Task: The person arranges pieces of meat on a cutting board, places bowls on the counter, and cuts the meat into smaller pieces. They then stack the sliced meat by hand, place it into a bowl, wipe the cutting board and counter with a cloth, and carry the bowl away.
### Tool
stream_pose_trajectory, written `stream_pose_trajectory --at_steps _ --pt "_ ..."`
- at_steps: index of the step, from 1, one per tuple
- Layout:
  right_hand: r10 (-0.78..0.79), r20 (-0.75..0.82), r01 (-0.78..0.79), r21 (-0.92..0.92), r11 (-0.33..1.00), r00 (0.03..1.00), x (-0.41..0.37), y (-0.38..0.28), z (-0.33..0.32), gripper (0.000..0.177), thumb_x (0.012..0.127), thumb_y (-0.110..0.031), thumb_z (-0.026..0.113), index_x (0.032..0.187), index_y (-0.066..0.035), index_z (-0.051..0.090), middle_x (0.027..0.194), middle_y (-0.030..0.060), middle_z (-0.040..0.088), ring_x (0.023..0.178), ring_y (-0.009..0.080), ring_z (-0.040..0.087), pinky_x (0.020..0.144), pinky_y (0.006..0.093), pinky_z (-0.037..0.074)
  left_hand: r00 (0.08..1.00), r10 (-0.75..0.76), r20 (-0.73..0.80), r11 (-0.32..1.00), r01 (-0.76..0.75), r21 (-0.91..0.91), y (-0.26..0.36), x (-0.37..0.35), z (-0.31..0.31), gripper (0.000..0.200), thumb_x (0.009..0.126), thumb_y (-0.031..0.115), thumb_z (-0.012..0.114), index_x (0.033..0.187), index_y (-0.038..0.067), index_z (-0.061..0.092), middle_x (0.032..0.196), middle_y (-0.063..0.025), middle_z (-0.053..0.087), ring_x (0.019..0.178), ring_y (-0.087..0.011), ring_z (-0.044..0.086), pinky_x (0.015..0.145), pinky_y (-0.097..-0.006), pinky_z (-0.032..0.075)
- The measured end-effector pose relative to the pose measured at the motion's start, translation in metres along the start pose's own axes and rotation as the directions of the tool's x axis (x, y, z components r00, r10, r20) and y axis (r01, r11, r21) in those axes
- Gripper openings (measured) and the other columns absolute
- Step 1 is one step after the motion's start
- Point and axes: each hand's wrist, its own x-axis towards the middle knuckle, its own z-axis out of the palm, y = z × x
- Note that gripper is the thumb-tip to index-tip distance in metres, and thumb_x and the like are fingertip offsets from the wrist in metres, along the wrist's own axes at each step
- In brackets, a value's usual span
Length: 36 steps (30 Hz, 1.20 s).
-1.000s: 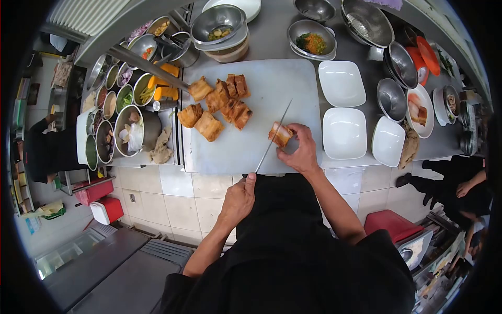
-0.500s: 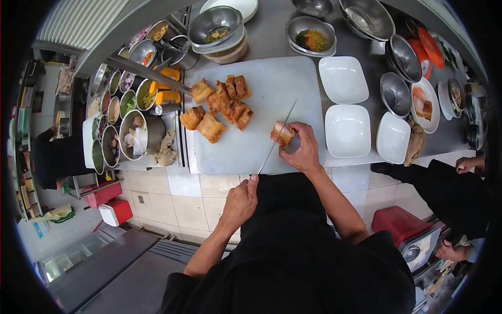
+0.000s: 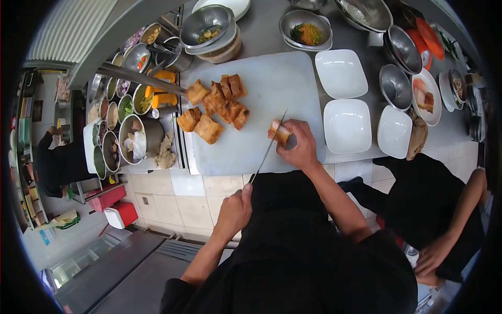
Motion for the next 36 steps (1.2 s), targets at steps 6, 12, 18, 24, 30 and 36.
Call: stream_pose_trajectory --at_steps 6,12,18,24,30,36 --pt "0.009 -0.026 -0.009 -0.021 1.0 1.0 0.002 0.001 0.003 0.046 0.061 -0.004 0.074 0.105 -0.006 0.06 0.103 0.0103 0.064 0.097 0.0313 0.06 0.083 0.0388 0.052 0.976 0.214 -0.037 0.974 -0.211 0.08 0.035 0.054 0.016 0.059 0.106 0.037 0.03 0.078 -0.006 0.06 0.08 -0.0354 0.061 0.081 -0.0548 0.058 0.071 -0.0575 0.048" --pt "0.005 -0.056 -0.006 -0.028 1.0 0.998 -0.002 0.002 0.006 0.047 0.061 -0.007 0.075 0.106 -0.006 0.06 0.1 0.0107 0.065 0.093 0.0322 0.061 0.08 0.0396 0.052 0.957 0.287 -0.046 0.954 -0.281 0.106 0.016 0.058 0.028 0.064 0.105 0.042 0.029 0.083 -0.008 0.062 0.083 -0.0361 0.062 0.083 -0.0544 0.061 0.077 -0.0588 0.048" --pt "-0.012 -0.054 0.008 -0.087 0.996 0.998 -0.003 0.002 0.006 0.053 0.061 -0.008 0.076 0.11 -0.006 0.059 0.102 0.0118 0.062 0.097 0.0318 0.059 0.081 0.0396 0.051 0.98 0.182 -0.077 0.983 -0.183 -0.007 0.028 0.07 0.026 0.067 0.104 0.048 0.03 0.084 -0.009 0.061 0.082 -0.0379 0.061 0.085 -0.0569 0.058 0.08 -0.0584 0.047" --pt "0.099 -0.01 -0.099 0.011 0.995 0.995 -0.01 -0.002 -0.009 0.066 0.061 -0.009 0.079 0.121 -0.004 0.051 0.117 0.0172 0.056 0.102 0.0334 0.057 0.084 0.0387 0.051 0.992 0.126 -0.016 0.985 -0.127 -0.116 0.029 0.035 0.009 0.069 0.104 0.051 0.03 0.086 -0.008 0.061 0.081 -0.0379 0.06 0.087 -0.0581 0.056 0.076 -0.0575 0.046" --pt "0.085 -0.028 -0.084 0.021 0.996 0.996 -0.009 0.001 -0.005 0.058 0.061 -0.005 0.077 0.114 -0.003 0.054 0.111 0.016 0.059 0.101 0.0325 0.058 0.083 0.0386 0.052 0.994 0.091 0.061 0.994 -0.087 -0.065 0.022 0.031 0.004 0.067 0.104 0.05 0.03 0.088 -0.007 0.061 0.084 -0.0379 0.06 0.089 -0.058 0.056 0.078 -0.0583 0.045" --pt "0.068 -0.062 -0.069 -0.014 0.998 0.996 -0.007 0.003 -0.001 0.048 0.061 -0.003 0.076 0.106 -0.003 0.058 0.104 0.0136 0.063 0.097 0.0319 0.06 0.082 0.039 0.053 0.991 0.077 0.113 0.997 -0.078 0.007 -0.001 0.014 -0.011 0.066 0.104 0.048 0.029 0.088 -0.008 0.062 0.087 -0.0383 0.061 0.091 -0.0582 0.055 0.082 -0.0589 0.045"
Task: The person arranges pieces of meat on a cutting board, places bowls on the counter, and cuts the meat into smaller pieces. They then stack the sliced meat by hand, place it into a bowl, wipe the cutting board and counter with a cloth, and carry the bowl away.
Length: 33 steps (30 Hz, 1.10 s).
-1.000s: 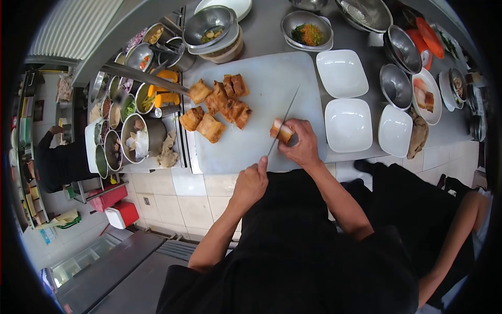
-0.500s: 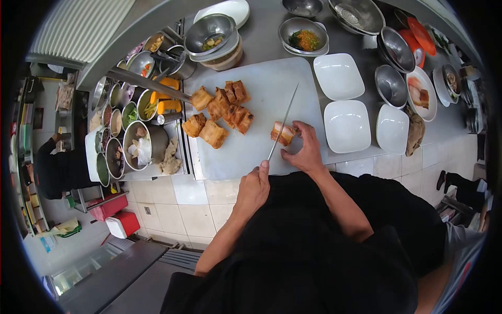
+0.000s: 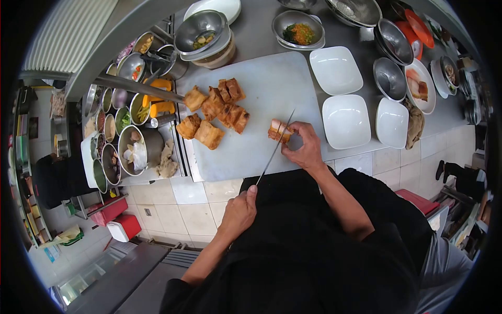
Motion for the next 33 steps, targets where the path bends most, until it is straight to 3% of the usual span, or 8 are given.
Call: stream_pose_trajectory --at_steps 4,11,13,21,23,26,30,33 --pt "0.01 -0.021 -0.01 0.004 1.0 1.0 -0.005 0.0 0.004 0.047 0.06 -0.003 0.076 0.104 -0.003 0.059 0.102 0.0133 0.063 0.097 0.032 0.061 0.082 0.0393 0.053 0.995 0.102 -0.013 0.992 -0.101 0.071 0.014 0.029 0.01 0.067 0.104 0.046 0.028 0.086 -0.008 0.064 0.085 -0.0364 0.062 0.089 -0.0576 0.057 0.083 -0.0579 0.046" --pt "-0.03 -0.049 0.029 -0.032 0.999 0.998 -0.005 0.002 0.004 0.046 0.061 -0.003 0.076 0.104 -0.004 0.059 0.099 0.0127 0.064 0.093 0.0325 0.061 0.081 0.0393 0.052 0.999 0.032 0.018 0.994 -0.034 0.105 -0.005 0.027 0.015 0.066 0.104 0.045 0.031 0.086 -0.009 0.064 0.083 -0.0375 0.061 0.086 -0.0545 0.06 0.082 -0.0576 0.047" --pt "0.005 -0.038 -0.008 -0.057 0.998 0.999 -0.009 0.002 0.006 0.047 0.06 -0.004 0.077 0.104 -0.004 0.059 0.099 0.013 0.064 0.093 0.0326 0.061 0.081 0.0397 0.052 0.976 0.21 -0.059 0.974 -0.204 0.101 -0.004 0.046 0.03 0.066 0.104 0.046 0.03 0.089 -0.009 0.063 0.081 -0.0377 0.061 0.085 -0.0554 0.06 0.08 -0.058 0.047" --pt "0.06 -0.046 -0.061 -0.017 0.998 0.997 0.0 -0.027 0.003 0.058 0.061 -0.015 0.082 0.114 -0.005 0.059 0.11 0.0124 0.06 0.103 0.0314 0.056 0.085 0.0414 0.049 0.986 0.156 -0.053 0.988 -0.157 -0.009 -0.001 0.026 -0.012 0.065 0.104 0.048 0.031 0.09 -0.008 0.062 0.083 -0.0343 0.063 0.088 -0.0555 0.059 0.082 -0.0548 0.047" --pt "-0.16 -0.006 0.145 -0.385 0.912 0.987 0.013 -0.034 0.012 0.059 0.065 -0.022 0.084 0.117 -0.006 0.06 0.115 0.0123 0.059 0.103 0.0312 0.056 0.086 0.043 0.048 0.983 0.16 -0.095 0.986 -0.164 -0.039 -0.007 0.015 -0.028 0.065 0.104 0.048 0.032 0.089 -0.008 0.062 0.084 -0.0338 0.063 0.089 -0.0553 0.058 0.082 -0.0536 0.047" --pt "-0.268 0.159 0.311 -0.428 0.849 0.95 0.021 -0.004 0.027 0.06 0.069 -0.026 0.081 0.122 -0.007 0.059 0.114 0.0112 0.06 0.104 0.0319 0.055 0.088 0.0443 0.046 0.982 0.105 -0.155 0.987 -0.122 -0.104 -0.028 0.007 -0.053 0.07 0.103 0.051 0.033 0.09 -0.01 0.064 0.083 -0.0308 0.066 0.086 -0.0491 0.064 0.081 -0.0471 0.049" --pt "-0.308 0.05 0.297 -0.444 0.845 0.95 0.054 0.028 0.016 0.057 0.073 -0.028 0.078 0.122 -0.008 0.059 0.113 0.0096 0.061 0.106 0.0312 0.054 0.089 0.045 0.045 0.979 0.023 -0.203 0.987 -0.054 -0.149 -0.069 -0.005 -0.077 0.072 0.103 0.052 0.034 0.092 -0.011 0.066 0.082 -0.0264 0.068 0.084 -0.0404 0.067 0.08 -0.043 0.05" --pt "-0.165 -0.023 0.125 -0.55 0.826 0.986 0.07 0.017 0.007 0.059 0.073 -0.029 0.078 0.124 -0.008 0.058 0.12 0.0107 0.058 0.11 0.032 0.052 0.093 0.0451 0.044 0.974 -0.031 -0.226 0.985 -0.008 -0.17 -0.096 -0.009 -0.088 0.073 0.103 0.053 0.034 0.088 -0.011 0.066 0.08 -0.0261 0.067 0.081 -0.0392 0.067 0.078 -0.0426 0.05"
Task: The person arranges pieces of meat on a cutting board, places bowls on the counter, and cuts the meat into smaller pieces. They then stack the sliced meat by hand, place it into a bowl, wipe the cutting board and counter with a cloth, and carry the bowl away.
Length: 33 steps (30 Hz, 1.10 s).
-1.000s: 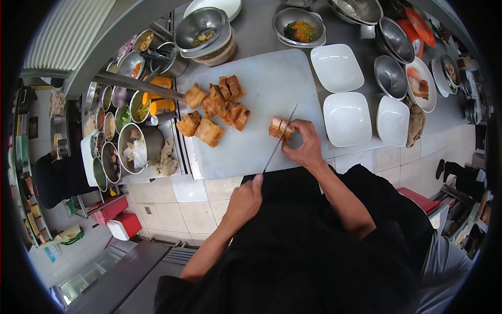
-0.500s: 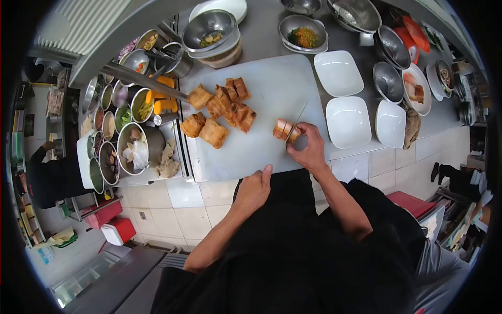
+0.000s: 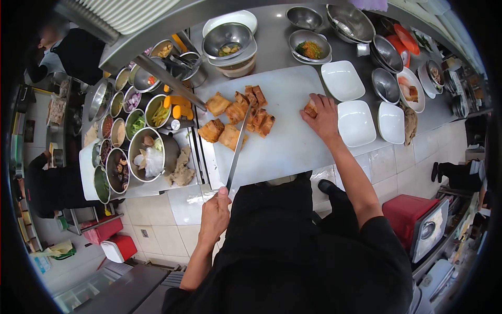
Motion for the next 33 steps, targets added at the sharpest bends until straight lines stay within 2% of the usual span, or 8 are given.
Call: stream_pose_trajectory --at_steps 3,5,9,11,15,17,23,33 --pt "-0.046 -0.093 0.025 -0.214 0.977 0.995 0.004 -0.041 -0.018 0.058 0.073 -0.022 0.074 0.125 -0.008 0.056 0.126 0.0137 0.053 0.114 0.0336 0.049 0.097 0.0443 0.041 1.0 0.007 0.001 1.0 -0.007 -0.004 -0.013 -0.001 -0.008 0.072 0.103 0.052 0.036 0.082 -0.011 0.065 0.078 -0.0261 0.066 0.077 -0.0384 0.065 0.075 -0.0429 0.049" --pt "-0.306 0.019 0.305 0.013 0.952 0.952 0.0 -0.074 -0.018 0.056 0.068 -0.012 0.069 0.122 -0.007 0.055 0.131 0.0138 0.049 0.12 0.0346 0.047 0.101 0.0437 0.039 1.0 -0.002 0.016 1.0 0.002 -0.001 -0.015 -0.001 -0.011 0.072 0.102 0.052 0.036 0.081 -0.011 0.064 0.077 -0.0262 0.065 0.077 -0.0385 0.065 0.075 -0.0431 0.049" --pt "-0.338 0.212 0.292 0.222 0.93 0.917 -0.016 -0.091 -0.003 0.056 0.063 -0.006 0.065 0.118 -0.008 0.055 0.13 0.0125 0.05 0.122 0.0342 0.046 0.102 0.0431 0.039 0.997 0.032 0.064 0.999 -0.034 0.033 -0.01 -0.001 -0.013 0.071 0.102 0.052 0.036 0.081 -0.01 0.064 0.076 -0.0271 0.065 0.077 -0.0408 0.065 0.075 -0.0444 0.049" --pt "-0.196 0.419 0.096 0.25 0.964 0.887 -0.022 -0.083 -0.013 0.054 0.062 -0.002 0.063 0.115 -0.008 0.055 0.13 0.0118 0.051 0.125 0.0335 0.045 0.103 0.0446 0.038 0.996 0.059 0.066 0.998 -0.061 0.031 -0.004 -0.002 -0.014 0.071 0.102 0.052 0.036 0.082 -0.01 0.064 0.076 -0.0273 0.064 0.078 -0.0418 0.065 0.075 -0.0451 0.049" --pt "-0.287 0.317 0.183 0.319 0.93 0.904 -0.02 -0.078 -0.02 0.055 0.062 -0.001 0.065 0.116 -0.008 0.055 0.127 0.0119 0.052 0.121 0.0333 0.047 0.101 0.0465 0.04 0.992 0.079 0.098 0.995 -0.085 0.05 0.01 0.0 -0.001 0.07 0.102 0.051 0.036 0.082 -0.009 0.064 0.077 -0.0285 0.065 0.08 -0.0458 0.064 0.076 -0.0467 0.049" --pt "-0.213 0.441 0.007 0.425 0.905 0.872 -0.018 -0.071 -0.009 0.059 0.064 -0.006 0.072 0.12 -0.005 0.054 0.123 0.0121 0.055 0.114 0.0339 0.05 0.099 0.0441 0.043 0.99 0.088 0.108 0.995 -0.093 0.04 0.019 0.004 0.011 0.068 0.103 0.049 0.036 0.084 -0.009 0.064 0.08 -0.0322 0.064 0.083 -0.0508 0.062 0.078 -0.0493 0.048" --pt "0.024 0.102 -0.057 0.335 0.94 0.994 -0.043 -0.084 0.005 0.061 0.061 -0.014 0.079 0.117 -0.004 0.056 0.113 0.0136 0.058 0.104 0.0353 0.054 0.093 0.042 0.047 0.991 0.069 0.116 0.995 -0.077 0.067 0.038 0.018 0.05 0.067 0.104 0.048 0.034 0.082 -0.009 0.061 0.081 -0.0379 0.06 0.088 -0.0569 0.057 0.079 -0.0548 0.046" --pt "0.05 0.098 -0.093 0.505 0.858 0.994 -0.045 -0.074 0.024 0.055 0.059 -0.01 0.076 0.111 -0.003 0.058 0.108 0.0154 0.059 0.101 0.0355 0.054 0.09 0.0433 0.047 0.997 -0.022 0.081 0.956 -0.002 0.294 0.046 0.004 0.054 0.068 0.104 0.047 0.029 0.084 -0.009 0.063 0.082 -0.0382 0.061 0.086 -0.0572 0.058 0.081 -0.058 0.046"
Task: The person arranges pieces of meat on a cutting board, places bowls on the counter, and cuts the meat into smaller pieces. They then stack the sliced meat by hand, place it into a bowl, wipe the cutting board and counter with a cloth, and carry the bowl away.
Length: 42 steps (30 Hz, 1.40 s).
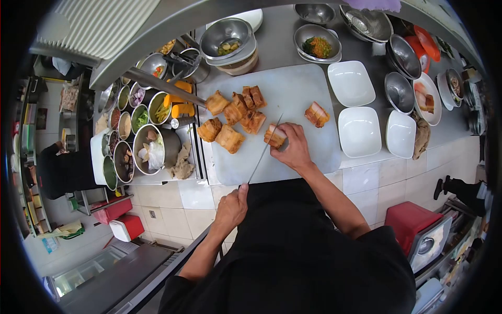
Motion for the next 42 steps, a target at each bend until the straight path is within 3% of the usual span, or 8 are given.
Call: stream_pose_trajectory --at_steps 3,8,10,16,29,36,39,42 --pt "0.013 0.01 -0.014 0.03 0.999 1.0 0.0 0.001 0.0 0.052 0.06 -0.01 0.076 0.108 -0.002 0.058 0.108 0.0149 0.06 0.101 0.035 0.055 0.089 0.0427 0.048 0.997 -0.016 0.07 0.999 0.013 0.05 -0.002 -0.004 -0.003 0.067 0.104 0.045 0.028 0.086 -0.008 0.064 0.083 -0.0376 0.062 0.087 -0.0574 0.058 0.084 -0.0586 0.045" --pt "0.035 0.051 -0.036 0.014 0.999 0.998 -0.002 0.001 0.003 0.056 0.058 -0.011 0.076 0.11 -0.001 0.057 0.108 0.0177 0.06 0.102 0.0364 0.054 0.09 0.0426 0.048 0.981 0.192 -0.01 0.981 -0.192 0.013 0.017 0.058 0.027 0.068 0.104 0.045 0.028 0.085 -0.008 0.065 0.085 -0.0377 0.061 0.088 -0.0572 0.058 0.084 -0.0577 0.046" --pt "0.061 0.058 -0.062 0.003 0.998 0.996 -0.004 -0.001 0.0 0.057 0.058 -0.012 0.077 0.111 -0.001 0.057 0.109 0.0176 0.06 0.103 0.0366 0.054 0.092 0.043 0.048 0.994 0.104 -0.015 0.994 -0.105 -0.029 0.028 0.063 0.025 0.069 0.104 0.046 0.029 0.083 -0.008 0.064 0.084 -0.038 0.061 0.088 -0.0575 0.057 0.082 -0.0574 0.046" --pt "0.087 -0.007 -0.087 -0.023 0.996 0.996 -0.012 -0.015 -0.014 0.064 0.058 -0.013 0.079 0.116 -0.002 0.053 0.115 0.0177 0.056 0.108 0.037 0.051 0.095 0.044 0.045 0.994 0.107 -0.021 0.982 -0.109 -0.154 0.027 0.041 0.0 0.068 0.104 0.048 0.03 0.088 -0.009 0.064 0.084 -0.0392 0.06 0.091 -0.0573 0.057 0.081 -0.0571 0.046" --pt "0.039 -0.066 -0.039 -0.002 0.999 0.997 -0.013 -0.004 -0.005 0.05 0.058 -0.007 0.078 0.104 -0.002 0.059 0.105 0.014 0.063 0.101 0.0336 0.057 0.088 0.0415 0.05 0.995 0.023 0.096 0.998 -0.028 0.056 -0.003 -0.006 -0.006 0.066 0.104 0.046 0.031 0.086 -0.008 0.065 0.085 -0.0388 0.061 0.089 -0.0569 0.058 0.083 -0.0583 0.045" --pt "0.079 -0.026 -0.079 -0.008 0.997 0.997 -0.014 -0.003 -0.005 0.051 0.059 -0.006 0.077 0.106 -0.002 0.059 0.106 0.0141 0.064 0.101 0.0332 0.058 0.088 0.0411 0.05 0.993 0.111 0.048 0.994 -0.111 -0.003 0.014 0.039 0.029 0.067 0.104 0.047 0.03 0.087 -0.007 0.065 0.084 -0.0389 0.061 0.089 -0.0572 0.058 0.083 -0.0578 0.046" --pt "0.034 -0.077 -0.037 -0.032 0.999 0.996 -0.012 -0.001 0.001 0.051 0.059 -0.006 0.077 0.107 -0.002 0.058 0.106 0.0141 0.064 0.1 0.0334 0.058 0.087 0.0407 0.051 0.994 0.104 0.022 0.994 -0.103 -0.04 0.011 0.037 0.02 0.067 0.104 0.049 0.03 0.089 -0.008 0.064 0.084 -0.0384 0.061 0.09 -0.0565 0.058 0.083 -0.057 0.046" --pt "0.112 -0.063 -0.111 0.019 0.994 0.992 -0.011 -0.006 -0.002 0.053 0.061 -0.012 0.079 0.109 -0.003 0.058 0.111 0.0128 0.062 0.103 0.0324 0.056 0.091 0.0418 0.048 0.997 0.077 0.012 0.992 -0.076 -0.104 0.008 0.017 -0.001 0.069 0.103 0.051 0.029 0.091 -0.008 0.063 0.083 -0.037 0.062 0.09 -0.056 0.058 0.082 -0.0556 0.046"
